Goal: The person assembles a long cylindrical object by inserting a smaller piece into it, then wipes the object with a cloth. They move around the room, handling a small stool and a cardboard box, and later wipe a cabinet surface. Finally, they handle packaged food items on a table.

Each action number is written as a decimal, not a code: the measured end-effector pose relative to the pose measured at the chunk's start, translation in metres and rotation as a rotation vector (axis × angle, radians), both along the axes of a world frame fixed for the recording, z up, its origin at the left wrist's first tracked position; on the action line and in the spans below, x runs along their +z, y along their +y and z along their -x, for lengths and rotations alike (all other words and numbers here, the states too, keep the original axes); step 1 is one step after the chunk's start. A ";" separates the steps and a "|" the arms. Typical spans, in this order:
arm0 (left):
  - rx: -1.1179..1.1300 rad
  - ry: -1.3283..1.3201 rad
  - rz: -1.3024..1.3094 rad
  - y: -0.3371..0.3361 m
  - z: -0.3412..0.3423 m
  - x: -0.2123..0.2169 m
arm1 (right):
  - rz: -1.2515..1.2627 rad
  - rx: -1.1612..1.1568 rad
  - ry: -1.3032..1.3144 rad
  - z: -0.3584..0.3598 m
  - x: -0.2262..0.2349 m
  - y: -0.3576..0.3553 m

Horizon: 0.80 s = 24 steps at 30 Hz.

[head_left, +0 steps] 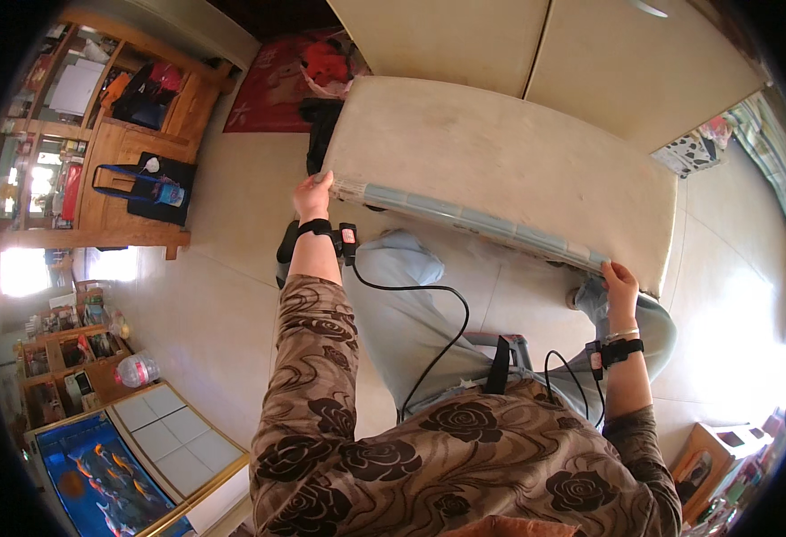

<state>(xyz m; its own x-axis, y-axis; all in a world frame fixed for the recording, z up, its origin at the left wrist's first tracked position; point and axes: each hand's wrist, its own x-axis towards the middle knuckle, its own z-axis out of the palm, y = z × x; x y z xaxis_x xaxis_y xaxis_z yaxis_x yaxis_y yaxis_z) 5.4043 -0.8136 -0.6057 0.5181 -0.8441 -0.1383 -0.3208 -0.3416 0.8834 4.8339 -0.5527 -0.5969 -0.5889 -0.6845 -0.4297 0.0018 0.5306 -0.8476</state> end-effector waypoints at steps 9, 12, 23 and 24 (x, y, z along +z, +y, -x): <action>0.023 -0.103 -0.100 -0.004 0.000 -0.012 | -0.067 0.069 -0.006 0.006 0.006 -0.010; 0.047 -0.539 -0.237 -0.008 0.013 -0.005 | -0.127 0.095 0.121 0.007 0.006 -0.012; -0.427 1.152 -0.634 0.156 0.219 0.052 | 0.165 0.130 0.026 -0.027 0.093 0.000; -0.401 1.253 -0.510 0.159 0.234 0.059 | 0.208 0.171 0.084 -0.033 0.106 0.005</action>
